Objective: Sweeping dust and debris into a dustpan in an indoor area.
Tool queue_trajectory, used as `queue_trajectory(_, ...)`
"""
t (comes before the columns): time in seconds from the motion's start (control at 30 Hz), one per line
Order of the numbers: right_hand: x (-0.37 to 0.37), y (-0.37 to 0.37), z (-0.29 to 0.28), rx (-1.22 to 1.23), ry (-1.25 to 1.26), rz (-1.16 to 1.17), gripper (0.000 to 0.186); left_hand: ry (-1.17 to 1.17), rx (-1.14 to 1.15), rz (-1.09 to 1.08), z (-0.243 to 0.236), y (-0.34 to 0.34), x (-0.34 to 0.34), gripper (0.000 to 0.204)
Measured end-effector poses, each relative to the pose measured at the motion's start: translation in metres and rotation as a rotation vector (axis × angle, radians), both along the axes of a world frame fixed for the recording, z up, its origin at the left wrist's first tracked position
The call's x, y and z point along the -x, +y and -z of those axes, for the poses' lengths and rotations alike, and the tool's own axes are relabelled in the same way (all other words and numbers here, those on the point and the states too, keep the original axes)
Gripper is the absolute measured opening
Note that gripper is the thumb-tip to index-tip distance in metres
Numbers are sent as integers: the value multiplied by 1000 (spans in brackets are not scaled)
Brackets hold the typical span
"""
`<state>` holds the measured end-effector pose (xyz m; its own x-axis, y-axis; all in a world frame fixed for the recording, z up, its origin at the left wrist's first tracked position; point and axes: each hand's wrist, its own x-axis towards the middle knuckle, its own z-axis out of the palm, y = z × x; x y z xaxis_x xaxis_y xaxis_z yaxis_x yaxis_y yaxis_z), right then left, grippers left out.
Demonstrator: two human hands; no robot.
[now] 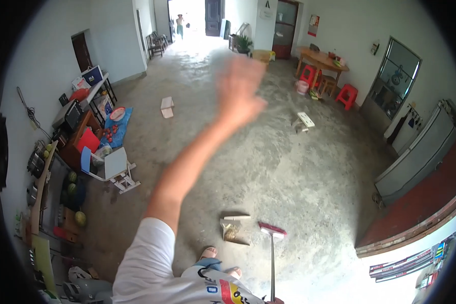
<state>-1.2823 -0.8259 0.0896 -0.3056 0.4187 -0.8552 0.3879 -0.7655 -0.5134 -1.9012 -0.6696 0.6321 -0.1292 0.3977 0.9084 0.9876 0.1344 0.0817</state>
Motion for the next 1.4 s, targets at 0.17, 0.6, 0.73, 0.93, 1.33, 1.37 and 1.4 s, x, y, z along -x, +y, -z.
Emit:
queue_trajectory(0.17,76,14,-38,-126,14,-6,15,713,976,1004,7,-93,-172,37)
queue_trajectory(0.6,205,-26,-97,-105,4,111,9,-1310,-646,3044,-26,-243,-59,57)
queue_trajectory(0.73,219,-44,-113,-72,16,180,8,-1372,-723,3060,-18,-251,-21,54)
queue_trajectory(0.93,249,-74,-166,-26,126,355,5,-1253,344,2735,56,-221,43,42)
queue_trajectory(1.33,216,11,-114,-133,-72,329,12,-356,1289,732,359,-135,-8,43)
queue_trajectory(1.37,200,14,-103,-62,-120,298,14,-467,1347,698,381,-126,-11,43)
queue_trajectory(1.4,180,18,-91,-16,-99,277,18,-569,1356,656,403,-120,-17,43)
